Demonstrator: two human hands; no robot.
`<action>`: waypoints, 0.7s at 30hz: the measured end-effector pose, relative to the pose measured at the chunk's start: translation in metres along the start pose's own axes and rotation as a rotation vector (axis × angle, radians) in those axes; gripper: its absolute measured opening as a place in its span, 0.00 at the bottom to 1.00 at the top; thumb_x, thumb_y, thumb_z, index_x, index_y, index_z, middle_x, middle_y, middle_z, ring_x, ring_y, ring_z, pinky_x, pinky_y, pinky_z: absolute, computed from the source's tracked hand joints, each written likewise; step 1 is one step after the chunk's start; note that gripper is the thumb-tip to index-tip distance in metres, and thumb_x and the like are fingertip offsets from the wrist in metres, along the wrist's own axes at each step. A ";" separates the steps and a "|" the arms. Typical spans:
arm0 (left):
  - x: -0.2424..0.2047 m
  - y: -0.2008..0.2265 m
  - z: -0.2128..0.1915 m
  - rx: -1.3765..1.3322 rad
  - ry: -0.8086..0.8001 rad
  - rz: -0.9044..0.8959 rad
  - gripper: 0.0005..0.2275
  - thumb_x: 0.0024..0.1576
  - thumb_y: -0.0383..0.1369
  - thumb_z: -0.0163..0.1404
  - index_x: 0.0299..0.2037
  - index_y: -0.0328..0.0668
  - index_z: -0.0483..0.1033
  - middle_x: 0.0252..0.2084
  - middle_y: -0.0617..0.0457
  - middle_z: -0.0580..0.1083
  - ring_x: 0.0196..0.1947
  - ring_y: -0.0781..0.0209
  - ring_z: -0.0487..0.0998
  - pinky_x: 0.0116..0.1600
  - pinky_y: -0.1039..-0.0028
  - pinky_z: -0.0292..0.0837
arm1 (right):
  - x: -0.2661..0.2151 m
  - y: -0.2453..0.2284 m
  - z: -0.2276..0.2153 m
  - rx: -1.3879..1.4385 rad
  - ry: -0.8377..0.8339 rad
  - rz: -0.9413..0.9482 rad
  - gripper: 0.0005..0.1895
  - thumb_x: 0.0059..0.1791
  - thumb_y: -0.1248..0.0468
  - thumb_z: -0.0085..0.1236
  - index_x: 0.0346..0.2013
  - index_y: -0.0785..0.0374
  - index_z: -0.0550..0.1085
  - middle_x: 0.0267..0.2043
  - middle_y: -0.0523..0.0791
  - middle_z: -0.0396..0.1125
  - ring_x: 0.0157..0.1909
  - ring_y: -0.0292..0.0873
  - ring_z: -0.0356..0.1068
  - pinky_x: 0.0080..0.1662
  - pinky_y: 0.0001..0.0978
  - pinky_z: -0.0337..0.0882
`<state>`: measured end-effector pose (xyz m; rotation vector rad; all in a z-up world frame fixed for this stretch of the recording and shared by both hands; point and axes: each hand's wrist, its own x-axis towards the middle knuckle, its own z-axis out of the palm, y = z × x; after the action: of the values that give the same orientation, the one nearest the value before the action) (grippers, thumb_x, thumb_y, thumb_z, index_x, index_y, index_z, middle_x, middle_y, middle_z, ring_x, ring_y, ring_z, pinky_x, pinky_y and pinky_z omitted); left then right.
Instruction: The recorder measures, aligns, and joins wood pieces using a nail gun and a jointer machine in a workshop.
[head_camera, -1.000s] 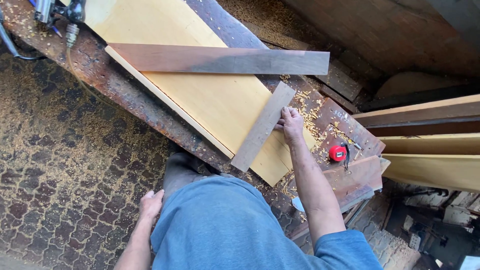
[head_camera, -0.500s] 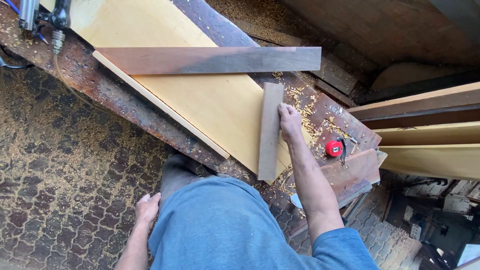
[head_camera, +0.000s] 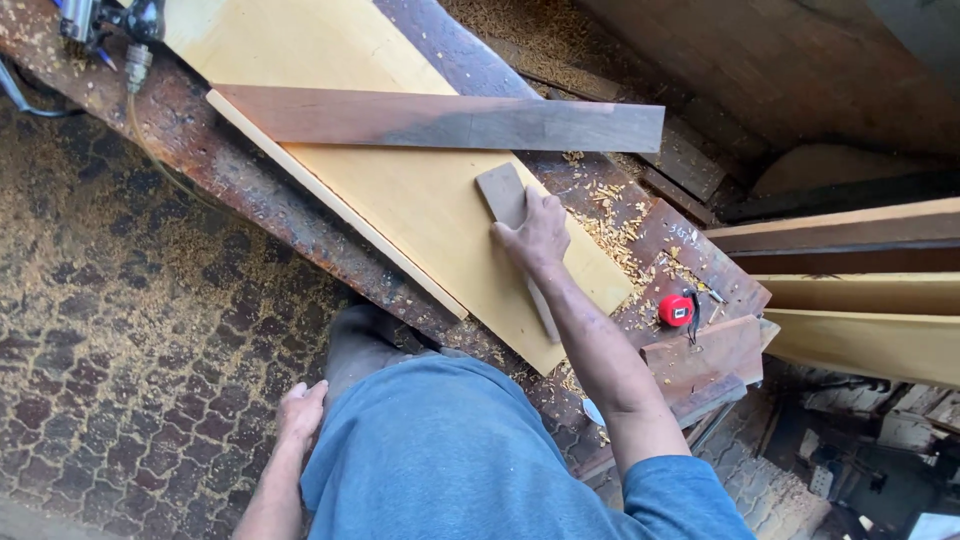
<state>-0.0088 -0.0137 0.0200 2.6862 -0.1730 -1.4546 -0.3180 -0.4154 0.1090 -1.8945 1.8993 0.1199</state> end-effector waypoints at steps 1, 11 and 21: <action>0.005 -0.008 0.004 -0.005 -0.003 -0.011 0.24 0.58 0.44 0.55 0.57 0.31 0.78 0.59 0.42 0.78 0.57 0.48 0.78 0.61 0.61 0.71 | 0.002 0.000 0.003 -0.007 -0.008 -0.006 0.42 0.36 0.46 0.72 0.60 0.58 0.68 0.50 0.52 0.62 0.54 0.54 0.65 0.49 0.50 0.70; 0.036 -0.047 0.034 -0.071 0.000 0.006 0.31 0.56 0.46 0.57 0.63 0.26 0.71 0.60 0.33 0.74 0.61 0.44 0.75 0.62 0.62 0.69 | 0.015 -0.011 0.020 0.107 0.068 0.094 0.47 0.36 0.41 0.73 0.64 0.55 0.66 0.50 0.49 0.63 0.53 0.50 0.67 0.53 0.46 0.70; 0.061 -0.055 0.047 -0.067 -0.017 0.002 0.30 0.56 0.46 0.57 0.62 0.27 0.71 0.60 0.32 0.72 0.60 0.39 0.73 0.62 0.59 0.67 | 0.001 -0.025 0.014 0.140 0.067 0.099 0.47 0.38 0.45 0.71 0.67 0.59 0.64 0.54 0.51 0.63 0.58 0.52 0.65 0.57 0.47 0.68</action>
<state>-0.0116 0.0311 -0.0629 2.6204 -0.1258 -1.4557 -0.2900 -0.4124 0.1019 -1.7336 1.9912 -0.0455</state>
